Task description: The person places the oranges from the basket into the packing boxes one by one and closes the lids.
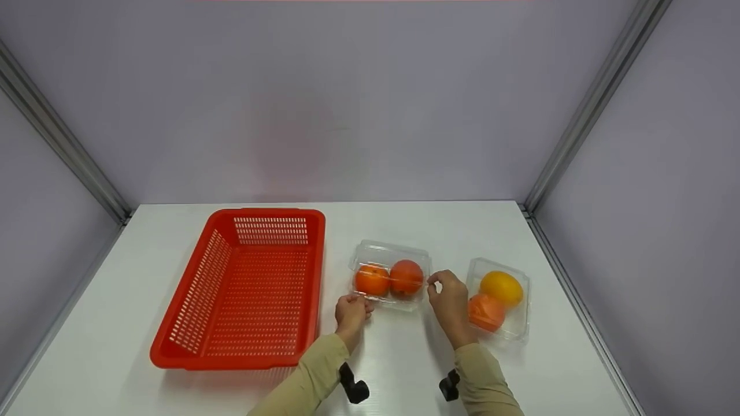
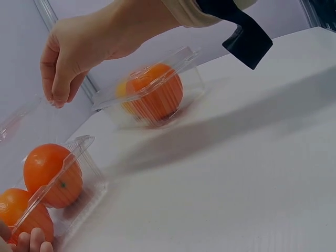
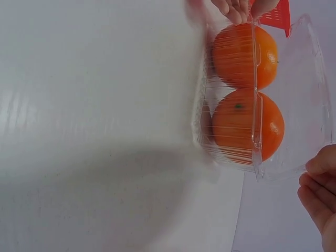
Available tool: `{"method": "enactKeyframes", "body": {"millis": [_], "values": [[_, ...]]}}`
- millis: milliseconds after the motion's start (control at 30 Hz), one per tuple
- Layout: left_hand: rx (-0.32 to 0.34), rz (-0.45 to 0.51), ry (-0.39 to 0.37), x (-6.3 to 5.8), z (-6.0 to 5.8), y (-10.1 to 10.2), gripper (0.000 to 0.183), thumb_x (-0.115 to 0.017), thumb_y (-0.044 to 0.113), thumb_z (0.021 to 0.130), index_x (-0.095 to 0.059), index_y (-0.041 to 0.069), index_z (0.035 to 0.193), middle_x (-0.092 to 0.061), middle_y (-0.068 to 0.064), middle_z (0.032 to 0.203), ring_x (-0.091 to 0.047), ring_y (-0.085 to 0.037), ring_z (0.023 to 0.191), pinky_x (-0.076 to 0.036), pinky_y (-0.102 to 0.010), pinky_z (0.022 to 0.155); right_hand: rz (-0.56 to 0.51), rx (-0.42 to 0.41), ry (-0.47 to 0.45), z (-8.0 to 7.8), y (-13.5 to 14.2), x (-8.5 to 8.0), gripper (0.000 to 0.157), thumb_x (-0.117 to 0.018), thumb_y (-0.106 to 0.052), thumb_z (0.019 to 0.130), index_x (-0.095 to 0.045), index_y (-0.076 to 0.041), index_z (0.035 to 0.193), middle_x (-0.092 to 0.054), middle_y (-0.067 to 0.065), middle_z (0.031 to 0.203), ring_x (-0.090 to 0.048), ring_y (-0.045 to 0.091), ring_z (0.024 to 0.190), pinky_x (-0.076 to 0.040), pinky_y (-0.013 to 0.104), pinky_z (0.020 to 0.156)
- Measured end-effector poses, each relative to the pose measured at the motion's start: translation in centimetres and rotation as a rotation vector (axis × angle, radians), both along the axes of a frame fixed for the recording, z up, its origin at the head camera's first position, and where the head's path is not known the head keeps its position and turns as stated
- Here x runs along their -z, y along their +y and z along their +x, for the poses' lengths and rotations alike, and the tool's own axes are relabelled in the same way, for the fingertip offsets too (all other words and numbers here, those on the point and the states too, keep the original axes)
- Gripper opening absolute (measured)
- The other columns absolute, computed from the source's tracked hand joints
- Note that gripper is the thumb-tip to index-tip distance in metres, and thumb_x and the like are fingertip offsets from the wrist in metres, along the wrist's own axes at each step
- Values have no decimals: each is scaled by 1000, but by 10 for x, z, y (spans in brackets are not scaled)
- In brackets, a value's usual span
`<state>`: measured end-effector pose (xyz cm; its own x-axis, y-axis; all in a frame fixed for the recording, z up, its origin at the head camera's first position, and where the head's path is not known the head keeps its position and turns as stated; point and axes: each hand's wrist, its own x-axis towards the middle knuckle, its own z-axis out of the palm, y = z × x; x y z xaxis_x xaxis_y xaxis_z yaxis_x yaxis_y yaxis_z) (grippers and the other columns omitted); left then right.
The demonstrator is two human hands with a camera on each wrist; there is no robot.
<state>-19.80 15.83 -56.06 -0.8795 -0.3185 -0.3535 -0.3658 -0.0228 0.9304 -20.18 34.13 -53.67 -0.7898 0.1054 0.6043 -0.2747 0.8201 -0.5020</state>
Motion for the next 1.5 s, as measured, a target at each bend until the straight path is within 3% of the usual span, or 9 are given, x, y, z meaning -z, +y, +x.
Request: {"method": "enactKeyframes", "body": {"millis": [167,333,500,733,1000,1133,1333,1500], "values": [[-63,45,30,-1,-1,0,13,-53,7,90,-56,-2,99,-67,-18,93,-66,-23,77,-52,-30,68,15,11,-15,2,1,4,12,-71,12,72,-69,1,75,-72,16,77,-68,31,74,-57,49,76],[-114,57,28,0,-3,1,18,-48,10,93,-56,-4,101,-67,-19,92,-65,-24,76,-51,-31,68,109,-18,14,4,2,9,16,-72,13,70,-67,-2,74,-71,13,77,-68,29,74,-57,44,71],[-129,88,24,-1,-4,0,25,-40,16,97,-57,-3,98,-62,-12,78,-59,-18,67,-45,-24,59,179,-51,48,5,3,13,22,-73,14,66,-64,-4,71,-69,11,75,-66,26,70,-57,40,65],[-126,102,41,-1,-4,1,31,-34,19,100,-56,0,92,-61,-9,72,-57,-13,60,-45,-22,56,239,-77,85,6,3,19,24,-74,15,64,-62,-4,71,-66,9,75,-65,23,65,-57,36,61],[-140,229,87,1,-4,3,30,-40,25,102,-53,0,92,-58,-6,70,-50,-10,59,-43,-21,56,310,-81,57,9,4,28,23,-77,12,66,-62,-2,77,-65,11,79,-61,22,66,-58,36,62],[-129,237,83,1,-4,3,26,-46,25,101,-53,0,95,-62,-11,75,-54,-13,62,-44,-21,57,316,-80,48,8,5,32,22,-76,13,66,-63,-1,78,-65,12,80,-63,23,67,-59,37,63],[-100,169,48,2,-4,2,26,-47,24,100,-55,-1,100,-66,-13,81,-61,-16,69,-46,-21,61,302,-76,36,10,4,34,23,-77,12,66,-64,0,80,-67,13,83,-66,25,70,-59,38,65],[-111,140,32,2,-5,2,24,-47,21,99,-56,-1,99,-65,-12,80,-62,-16,70,-46,-21,61,193,-36,-60,14,1,31,18,-70,13,70,-65,0,80,-70,14,90,-69,29,79,-58,44,72]]}}
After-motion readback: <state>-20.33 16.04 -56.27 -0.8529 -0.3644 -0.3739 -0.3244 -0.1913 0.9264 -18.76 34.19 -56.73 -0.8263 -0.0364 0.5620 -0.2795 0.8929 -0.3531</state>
